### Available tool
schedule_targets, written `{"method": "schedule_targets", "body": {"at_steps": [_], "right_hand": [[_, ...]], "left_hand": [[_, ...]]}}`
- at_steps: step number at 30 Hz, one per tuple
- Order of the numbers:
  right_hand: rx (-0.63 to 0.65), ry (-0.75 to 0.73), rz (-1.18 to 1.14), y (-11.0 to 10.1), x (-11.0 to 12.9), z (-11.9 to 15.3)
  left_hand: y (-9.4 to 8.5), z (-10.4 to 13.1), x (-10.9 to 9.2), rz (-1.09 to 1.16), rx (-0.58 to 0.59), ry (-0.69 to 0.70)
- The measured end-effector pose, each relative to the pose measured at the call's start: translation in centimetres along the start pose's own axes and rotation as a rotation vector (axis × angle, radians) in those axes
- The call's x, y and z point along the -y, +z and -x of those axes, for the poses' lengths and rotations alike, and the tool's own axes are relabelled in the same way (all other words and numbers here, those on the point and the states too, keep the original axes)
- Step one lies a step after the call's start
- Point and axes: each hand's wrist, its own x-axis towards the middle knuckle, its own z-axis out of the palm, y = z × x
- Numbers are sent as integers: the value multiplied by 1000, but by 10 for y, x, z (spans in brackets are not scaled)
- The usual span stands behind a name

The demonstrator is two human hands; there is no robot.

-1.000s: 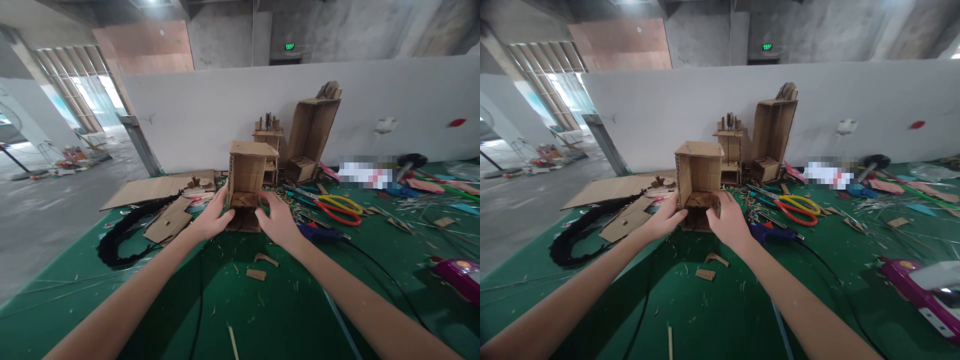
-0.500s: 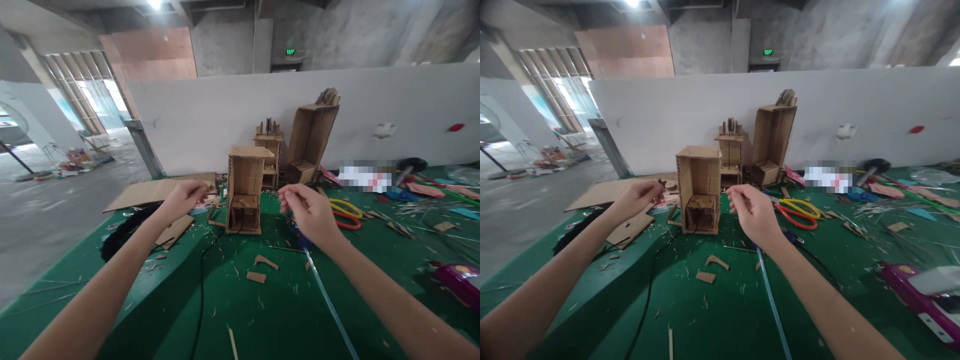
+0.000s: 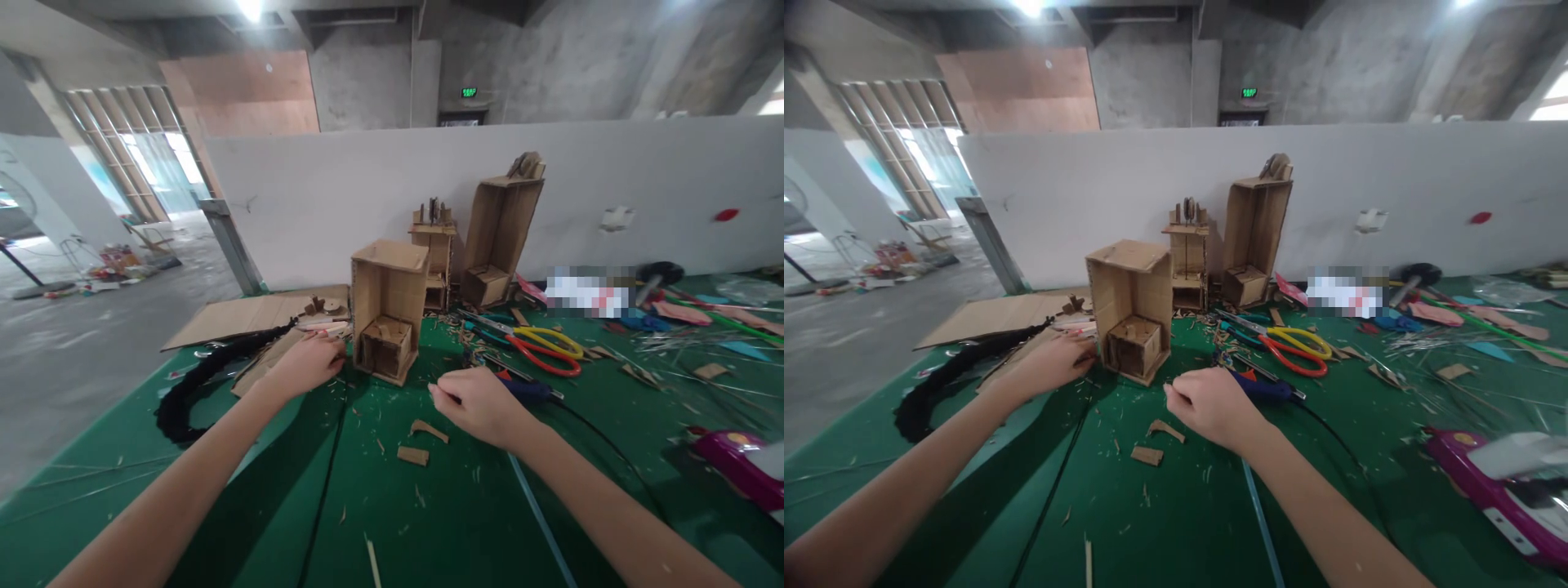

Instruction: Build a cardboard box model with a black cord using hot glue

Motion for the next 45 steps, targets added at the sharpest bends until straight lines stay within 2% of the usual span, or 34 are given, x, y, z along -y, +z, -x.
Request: {"method": "schedule_targets", "body": {"at_steps": [5, 10, 15, 20, 23, 31, 36, 41, 45], "right_hand": [[-40, 20, -57, 2, 0, 1], [6, -74, -62, 8, 1, 1], [-5, -62, -126, 10, 1, 2], [-2, -44, -209, 8, 5, 2], [13, -36, -253, 6, 8, 1], [98, -50, -149, 2, 14, 0], [86, 28, -49, 4, 12, 0], [78, 47, 2, 6, 9, 0], [4, -11, -22, 11, 7, 2]], "left_hand": [[-9, 9, 19, -93, -72, -241], [-13, 10, 28, -48, -116, -314], [-29, 3, 25, 108, -137, -259], [-39, 0, 3, 303, 20, 3], [-36, -1, -12, 296, 57, 76], [-32, 1, -28, 70, 33, 64], [-33, 2, -32, 0, 47, 99], [-34, 3, -33, -37, 52, 90], [-35, 2, -35, 185, 25, -38]]}}
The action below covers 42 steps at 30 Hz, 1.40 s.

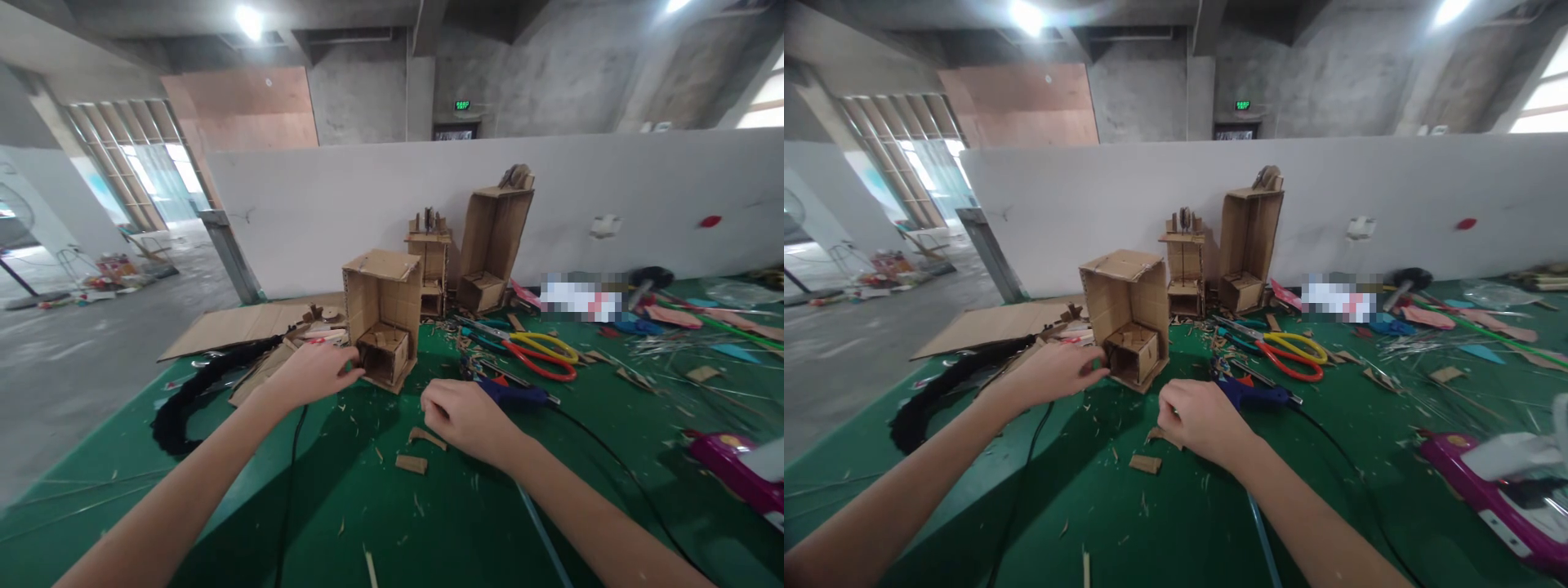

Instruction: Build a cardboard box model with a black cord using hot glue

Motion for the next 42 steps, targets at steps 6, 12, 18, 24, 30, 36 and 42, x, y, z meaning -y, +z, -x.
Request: {"method": "schedule_targets", "body": {"at_steps": [6, 12, 18, 24, 30, 36, 42], "right_hand": [[-28, -89, -181, 7, -2, 1], [-8, -5, -273, 3, 3, 1], [54, 51, -227, -1, 8, 0], [124, 109, -160, -1, 11, -3], [86, 86, -23, 4, 9, -3], [-16, 147, -295, 0, 12, -2], [-65, 102, -499, 9, 11, 1]], "left_hand": [[14, -5, -10, 353, 125, -70], [12, -7, -21, 518, 119, -120], [-16, 4, -43, 525, -172, -186], [-39, 14, -59, 767, -55, -48], [-34, 15, -63, 891, 95, -69], [-13, 14, -78, 1035, 181, -34], [-4, 16, -91, 1264, 237, 7]]}}
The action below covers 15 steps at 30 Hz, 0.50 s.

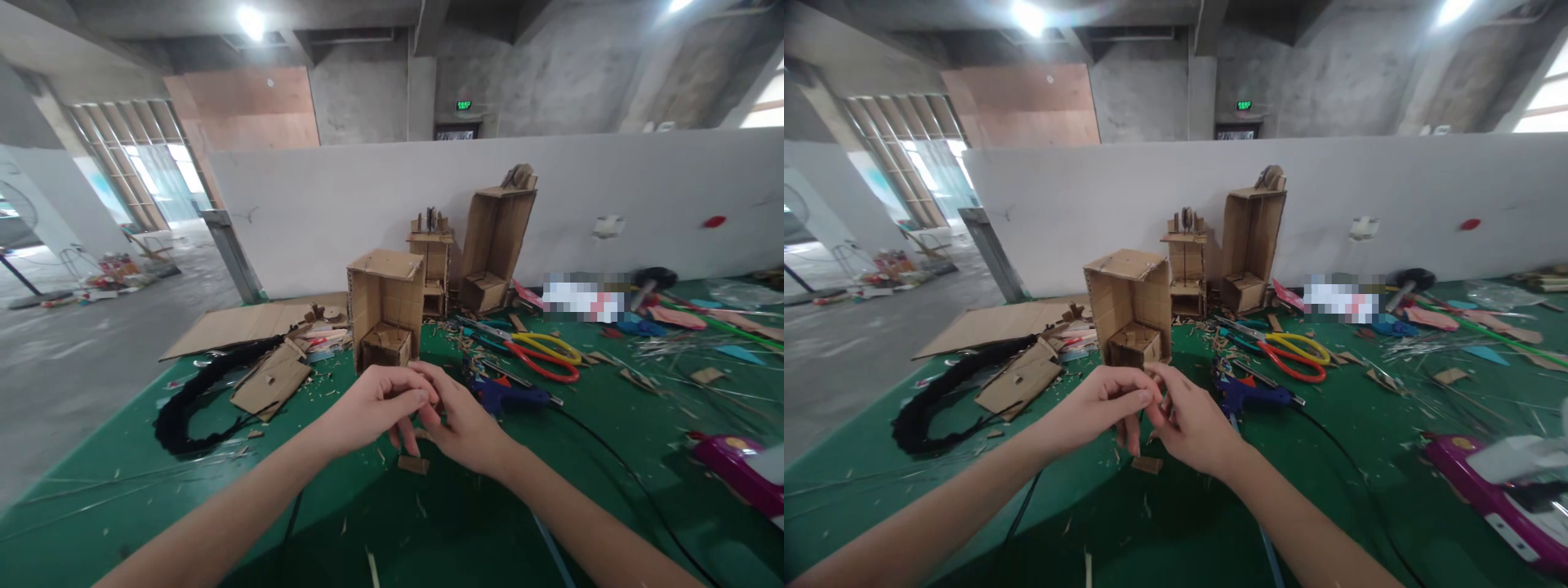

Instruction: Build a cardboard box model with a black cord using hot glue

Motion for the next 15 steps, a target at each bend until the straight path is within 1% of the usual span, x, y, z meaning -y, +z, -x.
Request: {"method": "schedule_targets", "body": {"at_steps": [2, 3, 5, 7, 8, 9, 10, 12, 14, 15], "right_hand": [[-1, -23, 39, 1, 1, -1], [16, -30, 95, -1, 4, -2], [113, -44, 300, -11, 10, -5], [253, -20, 592, -28, 15, -6], [278, 34, 721, -39, 16, -5], [260, 123, 804, -50, 16, -2], [277, 206, 855, -62, 14, 2], [352, 345, 940, -82, 8, 13], [380, 445, 1009, -94, -1, 24], [386, 459, 1024, -97, -6, 28]], "left_hand": [[3, 0, 2, 44, -11, 3], [4, 0, 3, 49, -14, 2], [6, 1, 4, 28, -5, -10], [7, 2, 6, -24, 8, -28], [6, 3, 6, -50, 2, -35], [6, 3, 7, -69, -14, -38], [5, 3, 7, -81, -32, -38], [3, 3, 8, -85, -65, -33], [1, 3, 7, -83, -77, -29], [0, 2, 6, -87, -80, -25]]}}
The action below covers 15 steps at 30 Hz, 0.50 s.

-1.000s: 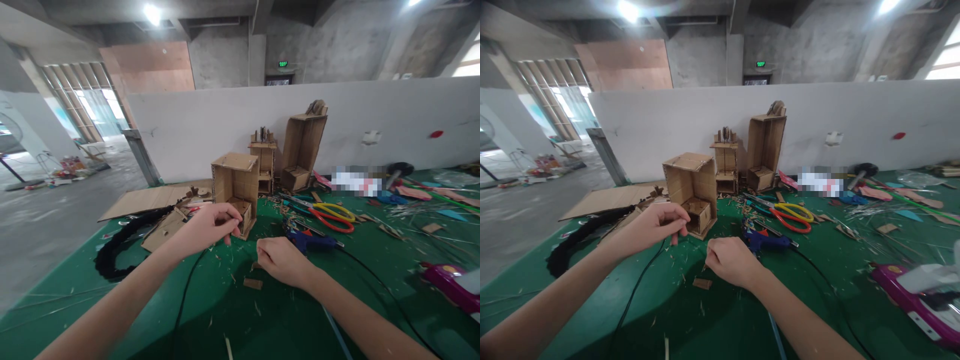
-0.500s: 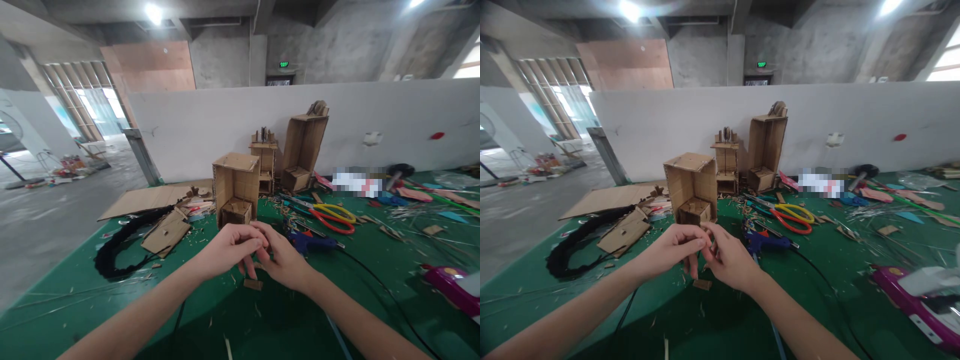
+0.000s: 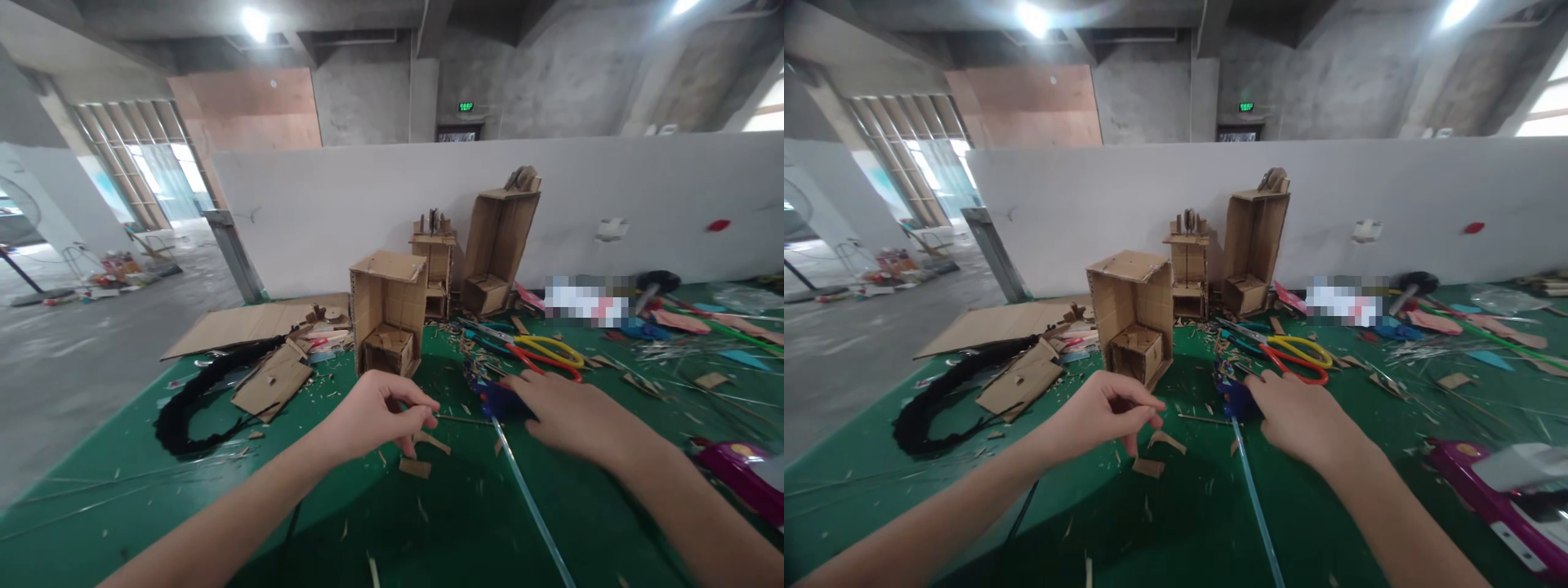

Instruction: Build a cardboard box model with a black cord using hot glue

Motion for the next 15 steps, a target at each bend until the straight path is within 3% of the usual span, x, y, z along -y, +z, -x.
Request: {"method": "schedule_targets", "body": {"at_steps": [3, 8, 12, 15], "right_hand": [[-39, -18, 54, 12, -7, -1], [-166, -175, 177, 26, -13, -18], [-226, -174, 196, 31, -20, -31], [-270, -180, 195, 33, -22, -38]], "left_hand": [[-1, 0, -1, -10, -20, 16], [1, 1, 3, 45, -38, 54], [2, 1, 4, 114, -17, 80], [1, 0, 4, 82, -74, 116]]}}
